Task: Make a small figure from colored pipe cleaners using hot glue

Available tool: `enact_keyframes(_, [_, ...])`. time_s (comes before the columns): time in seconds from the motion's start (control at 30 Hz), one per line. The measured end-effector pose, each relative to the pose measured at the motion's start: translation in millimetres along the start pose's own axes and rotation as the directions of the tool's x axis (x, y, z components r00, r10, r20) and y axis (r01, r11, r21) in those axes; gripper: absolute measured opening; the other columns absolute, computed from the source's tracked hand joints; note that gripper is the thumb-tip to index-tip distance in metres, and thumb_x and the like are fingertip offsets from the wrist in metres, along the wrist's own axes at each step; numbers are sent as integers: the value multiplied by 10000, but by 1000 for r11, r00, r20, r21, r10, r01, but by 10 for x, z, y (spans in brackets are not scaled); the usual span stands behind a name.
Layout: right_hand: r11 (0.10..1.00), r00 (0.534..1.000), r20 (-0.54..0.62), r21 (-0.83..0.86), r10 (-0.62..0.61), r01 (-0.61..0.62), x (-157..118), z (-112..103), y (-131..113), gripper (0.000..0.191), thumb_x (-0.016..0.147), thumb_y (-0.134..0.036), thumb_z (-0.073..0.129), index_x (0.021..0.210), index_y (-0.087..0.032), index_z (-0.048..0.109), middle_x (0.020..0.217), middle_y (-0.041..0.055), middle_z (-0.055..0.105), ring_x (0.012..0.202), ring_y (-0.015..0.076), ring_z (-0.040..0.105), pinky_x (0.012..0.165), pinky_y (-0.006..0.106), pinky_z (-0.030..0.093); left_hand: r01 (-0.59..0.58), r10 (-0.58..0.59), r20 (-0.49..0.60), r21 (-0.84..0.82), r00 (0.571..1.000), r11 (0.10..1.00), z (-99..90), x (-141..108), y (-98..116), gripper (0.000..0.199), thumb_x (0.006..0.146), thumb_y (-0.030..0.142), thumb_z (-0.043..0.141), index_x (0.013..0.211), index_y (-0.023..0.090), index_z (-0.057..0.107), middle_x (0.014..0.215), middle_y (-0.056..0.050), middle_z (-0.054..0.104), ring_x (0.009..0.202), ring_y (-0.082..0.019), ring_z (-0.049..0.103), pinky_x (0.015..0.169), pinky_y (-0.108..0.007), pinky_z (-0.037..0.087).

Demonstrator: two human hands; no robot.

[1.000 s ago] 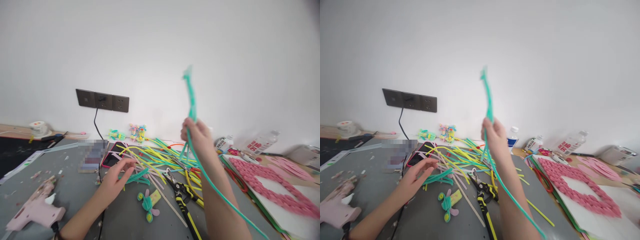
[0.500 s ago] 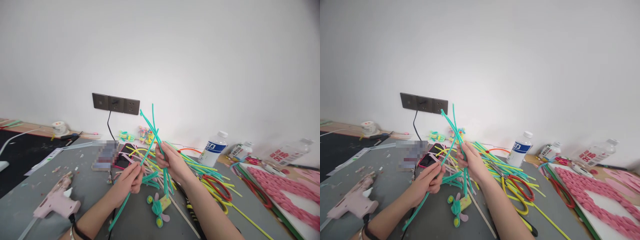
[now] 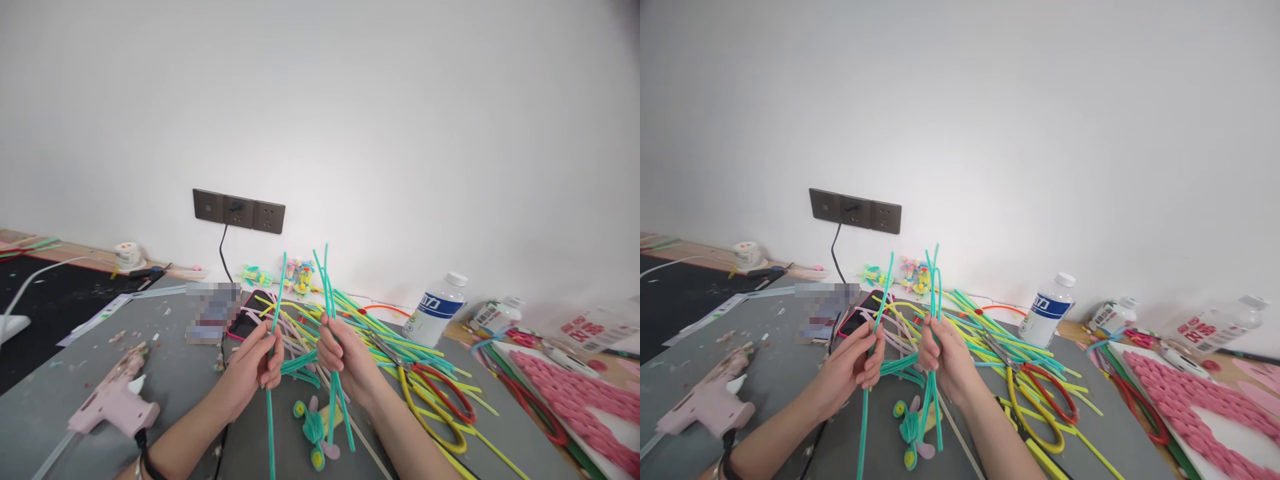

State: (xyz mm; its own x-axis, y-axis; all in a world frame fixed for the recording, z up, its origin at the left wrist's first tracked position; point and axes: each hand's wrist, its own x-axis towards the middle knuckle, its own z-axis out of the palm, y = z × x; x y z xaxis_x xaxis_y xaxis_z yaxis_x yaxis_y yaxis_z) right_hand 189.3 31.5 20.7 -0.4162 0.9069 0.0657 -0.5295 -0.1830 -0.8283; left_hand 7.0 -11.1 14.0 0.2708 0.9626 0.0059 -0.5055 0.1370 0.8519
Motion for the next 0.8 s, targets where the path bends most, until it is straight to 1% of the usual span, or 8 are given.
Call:
enact_keyframes(0.1, [985, 996, 84, -165, -33, 46, -55, 54, 68, 261, 921, -453, 582, 876, -201, 533, 446, -93, 467, 353, 63, 340, 413, 196, 316, 23, -23, 2, -9, 1000, 1000, 5, 3, -11, 232, 881, 398, 600, 878, 196, 486, 580, 91, 402, 415, -36, 253, 445, -178, 309])
enact_keyframes(0.17, [953, 983, 182, -298, 4, 51, -93, 97, 105, 265, 961, -466, 508, 919, -204, 517, 487, -57, 576, 376, 83, 436, 445, 211, 372, 18, -18, 7, 8, 1000, 1000, 5, 4, -23, 244, 879, 409, 602, 873, 199, 478, 575, 97, 395, 410, -35, 248, 440, -175, 315])
enact_keyframes(0.23, [908, 961, 268, -416, 64, 55, -136, 148, 131, 277, 988, -474, 444, 1032, -208, 506, 539, -38, 628, 424, 111, 530, 476, 229, 418, 0, -1, 24, 41, 1000, 999, -1, 3, -42, 254, 888, 425, 590, 867, 201, 471, 579, 96, 410, 407, -36, 270, 445, -180, 347])
enact_keyframes(0.3, [860, 950, 298, -505, 97, 71, -176, 196, 152, 315, 997, -478, 413, 1157, -214, 478, 579, -36, 631, 464, 126, 583, 462, 226, 420, -14, 10, 47, 73, 999, 997, -15, 4, -67, 253, 904, 432, 569, 875, 202, 467, 583, 95, 428, 408, -39, 304, 454, -186, 381])
enact_keyframes(0.4, [827, 958, 269, -557, 101, 69, -209, 227, 189, 351, 989, -487, 421, 1220, -225, 452, 608, -37, 612, 455, 125, 580, 383, 201, 377, -7, 0, 71, 103, 997, 995, -38, 5, -101, 241, 922, 425, 549, 887, 205, 459, 584, 96, 443, 406, -39, 337, 454, -182, 402])
enact_keyframes(0.5, [853, 973, 208, -521, 100, 24, -188, 189, 230, 357, 971, -505, 451, 1215, -244, 437, 647, -27, 637, 409, 116, 540, 363, 212, 402, -26, 15, 84, 126, 996, 992, -48, 2, -111, 237, 938, 415, 526, 864, 206, 445, 590, 89, 465, 405, -44, 392, 451, -182, 409])
enact_keyframes(0.67, [861, 999, 53, -508, -12, 38, -99, 93, 245, 378, 888, -596, 537, 881, -224, 472, 511, -76, 527, 324, 98, 495, 320, 197, 362, -24, 9, 106, 135, 994, 991, -16, 0, -83, 239, 936, 433, 528, 933, 202, 463, 684, 30, 599, 499, -92, 546, 542, -238, 495])
enact_keyframes(0.8, [852, 997, 76, -523, 16, 26, -87, 104, 186, 417, 861, -605, 567, 819, -192, 521, 554, -60, 551, 291, 45, 392, 292, 177, 247, -9, 5, 25, 149, 1000, 989, 16, 5, -58, 320, 879, 481, 601, 975, 189, 510, 757, -12, 618, 658, -153, 616, 559, -260, 524])
